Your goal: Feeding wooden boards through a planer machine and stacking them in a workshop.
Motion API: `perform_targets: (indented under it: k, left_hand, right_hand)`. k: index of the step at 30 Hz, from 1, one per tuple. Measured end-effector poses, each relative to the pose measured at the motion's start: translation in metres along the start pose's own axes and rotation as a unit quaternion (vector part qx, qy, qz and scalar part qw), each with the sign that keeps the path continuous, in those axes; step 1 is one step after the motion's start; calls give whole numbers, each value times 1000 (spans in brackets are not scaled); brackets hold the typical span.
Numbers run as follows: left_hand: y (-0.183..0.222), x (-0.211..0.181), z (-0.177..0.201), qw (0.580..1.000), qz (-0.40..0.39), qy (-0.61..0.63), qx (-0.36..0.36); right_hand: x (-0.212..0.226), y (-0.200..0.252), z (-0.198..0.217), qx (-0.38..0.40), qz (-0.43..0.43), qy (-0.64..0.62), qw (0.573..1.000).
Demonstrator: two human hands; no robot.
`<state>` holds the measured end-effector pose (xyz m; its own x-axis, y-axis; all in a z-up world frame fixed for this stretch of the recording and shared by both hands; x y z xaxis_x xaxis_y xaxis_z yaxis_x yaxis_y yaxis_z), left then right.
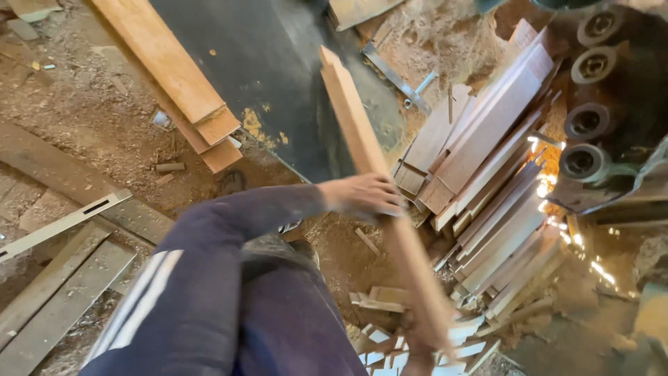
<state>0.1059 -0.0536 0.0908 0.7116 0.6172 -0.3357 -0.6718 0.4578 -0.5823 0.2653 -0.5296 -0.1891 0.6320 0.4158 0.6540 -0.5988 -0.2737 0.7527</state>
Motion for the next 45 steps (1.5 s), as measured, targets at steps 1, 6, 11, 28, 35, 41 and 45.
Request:
perform_targets:
  k: [1,6,11,28,35,41,45]
  left_hand:
    - [-39,-8,5,1000,6,-7,-2]
    - [-173,-34,110,934,111,173,-291]
    - [-89,11,111,747,339,428,-379]
    - [158,157,-3,779,591,-128,167]
    - [166,194,23,757,617,-91,194]
    - [179,208,31,760,614,-84,195]
    - [191,210,42,776,591,-96,200]
  right_hand:
    - [39,57,-34,-10,21,-43,999]
    - [188,213,-222,-90,91,-68,989]
    - [139,182,-204,-172,119,122,970]
    - [136,78,-270,-147,-96,368,913]
    - [157,58,-287,-146,-96,484,857]
    - [154,60,-312,-144,-93,453,875]
    - [143,84,-346,-99,-107,364,920]
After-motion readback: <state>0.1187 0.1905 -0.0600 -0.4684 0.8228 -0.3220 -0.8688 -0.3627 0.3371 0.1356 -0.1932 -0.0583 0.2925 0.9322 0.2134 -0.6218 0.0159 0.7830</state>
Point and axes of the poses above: each hand's wrist, its own y-axis away from the middle knuckle, its own z-axis out of the back of the hand, x = y × z, the point moved 9 cm from there along -y, towards the middle knuckle, and after that the axes turned 9 degrees about -z, right-handed, at the moved point
